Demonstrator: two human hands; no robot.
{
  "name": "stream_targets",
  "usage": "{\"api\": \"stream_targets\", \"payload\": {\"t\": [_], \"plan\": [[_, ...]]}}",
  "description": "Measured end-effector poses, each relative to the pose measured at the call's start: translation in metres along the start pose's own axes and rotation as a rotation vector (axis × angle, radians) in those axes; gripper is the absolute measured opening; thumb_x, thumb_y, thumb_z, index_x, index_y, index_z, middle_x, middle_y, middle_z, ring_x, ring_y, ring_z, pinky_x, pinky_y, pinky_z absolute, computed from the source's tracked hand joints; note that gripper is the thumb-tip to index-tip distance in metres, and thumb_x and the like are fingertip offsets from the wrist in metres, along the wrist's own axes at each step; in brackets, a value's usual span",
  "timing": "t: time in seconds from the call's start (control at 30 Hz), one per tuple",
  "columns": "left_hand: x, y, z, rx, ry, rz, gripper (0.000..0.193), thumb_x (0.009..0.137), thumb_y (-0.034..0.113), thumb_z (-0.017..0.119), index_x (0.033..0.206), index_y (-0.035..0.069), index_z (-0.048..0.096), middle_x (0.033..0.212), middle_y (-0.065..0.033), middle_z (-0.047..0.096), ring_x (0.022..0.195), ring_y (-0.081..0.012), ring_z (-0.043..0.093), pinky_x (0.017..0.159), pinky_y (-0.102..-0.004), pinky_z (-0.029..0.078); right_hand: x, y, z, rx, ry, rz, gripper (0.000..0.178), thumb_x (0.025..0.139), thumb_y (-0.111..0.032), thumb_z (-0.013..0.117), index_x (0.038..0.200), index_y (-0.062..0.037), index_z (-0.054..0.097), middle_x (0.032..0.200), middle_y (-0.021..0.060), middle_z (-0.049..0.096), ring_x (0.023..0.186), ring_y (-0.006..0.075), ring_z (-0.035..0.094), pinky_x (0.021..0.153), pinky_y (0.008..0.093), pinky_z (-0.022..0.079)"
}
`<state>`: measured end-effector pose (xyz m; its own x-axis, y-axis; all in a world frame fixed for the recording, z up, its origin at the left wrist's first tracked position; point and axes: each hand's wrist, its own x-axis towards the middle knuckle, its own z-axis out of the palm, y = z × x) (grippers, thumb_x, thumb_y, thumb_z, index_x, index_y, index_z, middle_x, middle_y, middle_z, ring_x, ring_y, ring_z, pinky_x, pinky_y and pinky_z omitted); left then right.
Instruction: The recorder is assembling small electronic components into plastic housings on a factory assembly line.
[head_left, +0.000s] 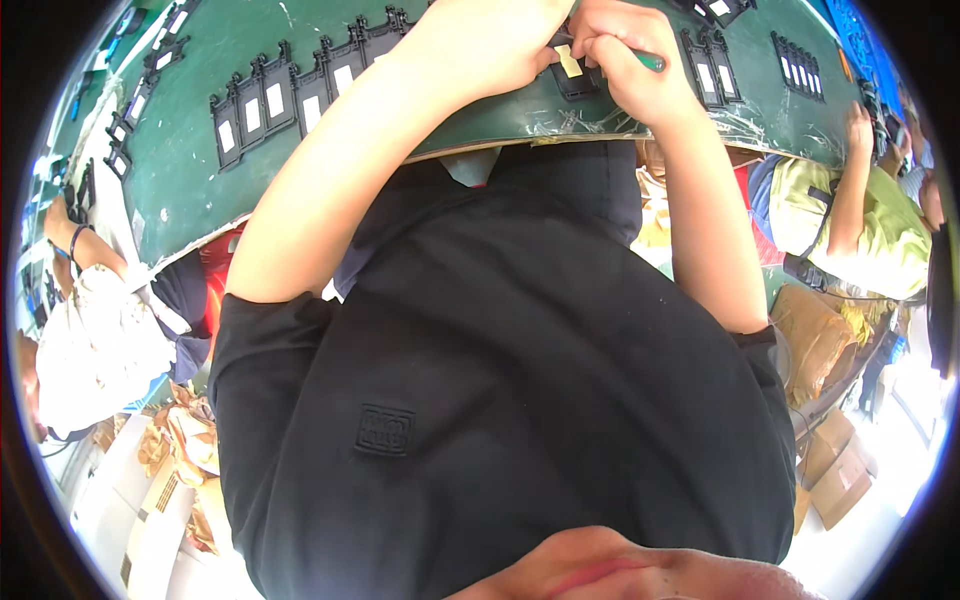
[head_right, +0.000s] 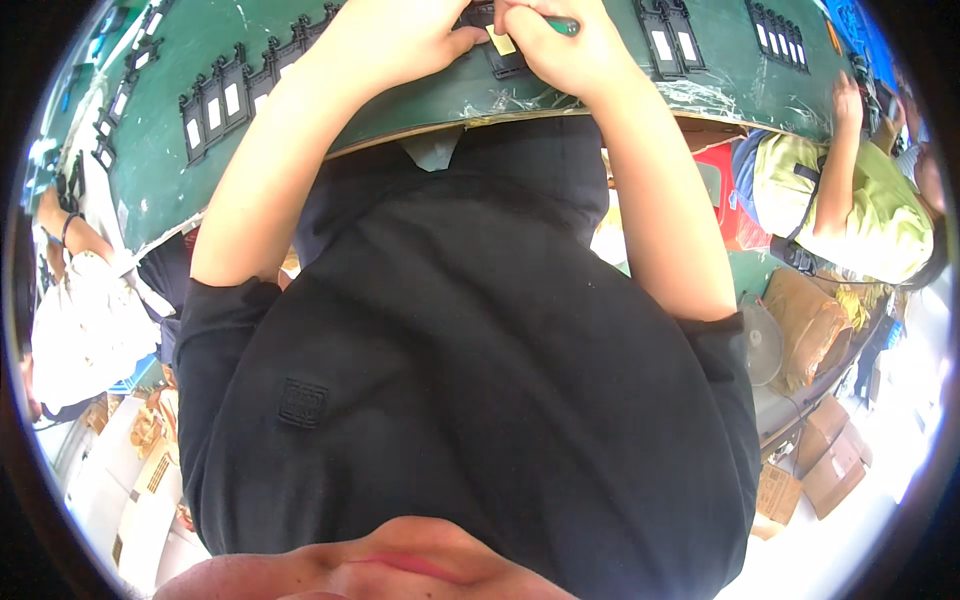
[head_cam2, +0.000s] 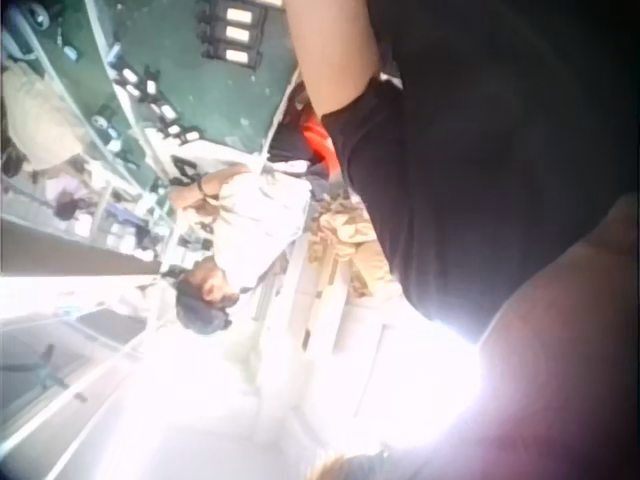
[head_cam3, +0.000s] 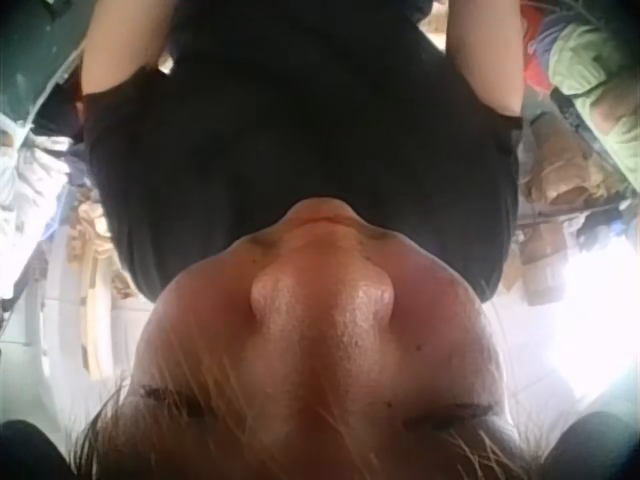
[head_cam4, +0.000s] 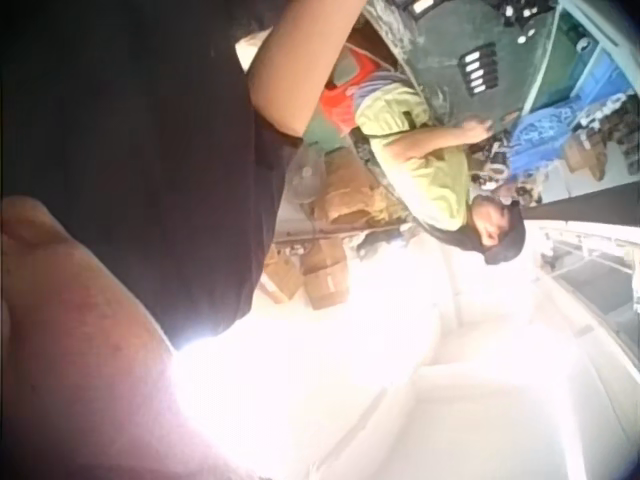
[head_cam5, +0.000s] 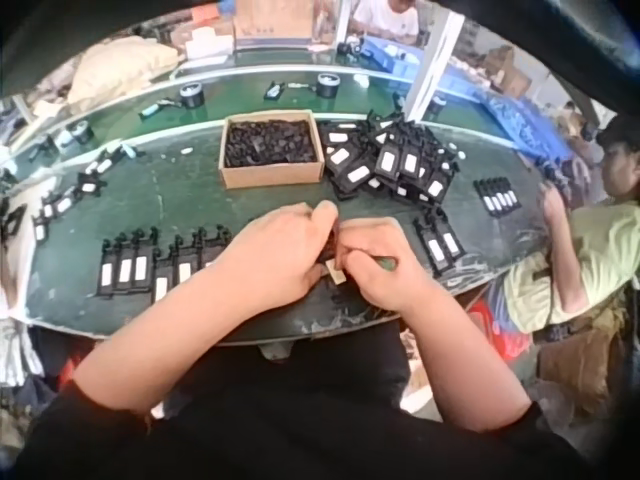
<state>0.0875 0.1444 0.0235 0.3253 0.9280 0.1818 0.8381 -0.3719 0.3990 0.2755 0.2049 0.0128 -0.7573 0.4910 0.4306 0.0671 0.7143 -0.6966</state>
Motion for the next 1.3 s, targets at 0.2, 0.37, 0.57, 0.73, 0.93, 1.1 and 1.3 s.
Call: {"api": "stream_targets", "payload": {"t": [0.2,0.37,0.57,0.73,0.93,1.1,1.3], "plan": [[-0.004,0.005,0.009,-0.058,0.095,-0.063,0.041,0.080,0.013,0.076,0.105,-0.002,0.047,0.095,-0.0272,0.068,0.095,-0.0447,0.068,0.084,-0.0500,0.056,-0.030,0.024,0.012,0.120,0.147,0.155,0.016,0.081,-0.003,0.052,0.077,0.0070,0.064,0.085,0.0115,0.066,0.068,0.0120,0.054,0.061,0.0278,0.042],[-0.003,0.016,0.008,-0.014,0.098,-0.144,0.045,0.080,0.017,0.079,0.104,-0.001,0.046,0.097,-0.0270,0.068,0.096,-0.0444,0.069,0.084,-0.0492,0.056,-0.028,0.028,0.005,0.184,0.103,0.164,0.019,0.085,-0.006,0.051,0.079,0.0044,0.065,0.085,0.0101,0.068,0.063,0.0111,0.055,0.056,0.0258,0.042],[-0.002,0.013,0.003,-0.157,0.040,-0.159,0.049,0.078,0.015,0.080,0.111,0.000,0.048,0.098,-0.0227,0.072,0.096,-0.0431,0.069,0.084,-0.0487,0.056,-0.029,0.033,-0.006,0.605,0.129,0.409,0.019,0.085,-0.005,0.057,0.091,0.0048,0.071,0.081,0.0095,0.069,0.060,0.0109,0.059,0.051,0.0217,0.044],[0.001,0.021,-0.001,-0.110,0.004,-0.178,0.051,0.078,0.015,0.080,0.116,0.000,0.048,0.100,-0.0214,0.073,0.098,-0.0430,0.069,0.085,-0.0491,0.055,-0.036,0.047,-0.005,0.478,0.144,0.277,0.008,0.092,-0.004,0.064,0.098,0.0011,0.066,0.095,0.0121,0.072,0.065,0.0110,0.064,0.054,0.0214,0.049],[0.003,0.017,0.003,-0.123,0.008,-0.152,0.051,0.079,0.014,0.079,0.116,0.000,0.048,0.101,-0.0216,0.074,0.098,-0.0435,0.069,0.085,-0.0495,0.055,-0.038,0.041,-0.007,0.922,0.256,0.447,0.012,0.098,-0.009,0.061,0.097,0.0014,0.066,0.087,0.0130,0.072,0.064,0.0144,0.067,0.056,0.0248,0.055],[0.002,0.024,-0.004,-0.046,-0.025,-0.128,0.047,0.080,0.014,0.077,0.115,0.000,0.049,0.098,-0.0226,0.072,0.097,-0.0442,0.068,0.084,-0.0503,0.055,-0.044,0.069,0.002,0.848,0.250,0.451,0.013,0.096,-0.004,0.058,0.092,0.0039,0.068,0.082,0.0142,0.072,0.062,0.0161,0.068,0.054,0.0267,0.056],[0.001,0.020,-0.003,-0.072,-0.048,-0.158,0.044,0.080,0.014,0.077,0.112,0.000,0.049,0.097,-0.0233,0.070,0.097,-0.0444,0.068,0.083,-0.0504,0.054,-0.046,0.045,0.004,0.678,0.308,0.383,0.010,0.091,0.006,0.059,0.088,0.0048,0.069,0.083,0.0144,0.073,0.065,0.0155,0.069,0.058,0.0274,0.058]]}}
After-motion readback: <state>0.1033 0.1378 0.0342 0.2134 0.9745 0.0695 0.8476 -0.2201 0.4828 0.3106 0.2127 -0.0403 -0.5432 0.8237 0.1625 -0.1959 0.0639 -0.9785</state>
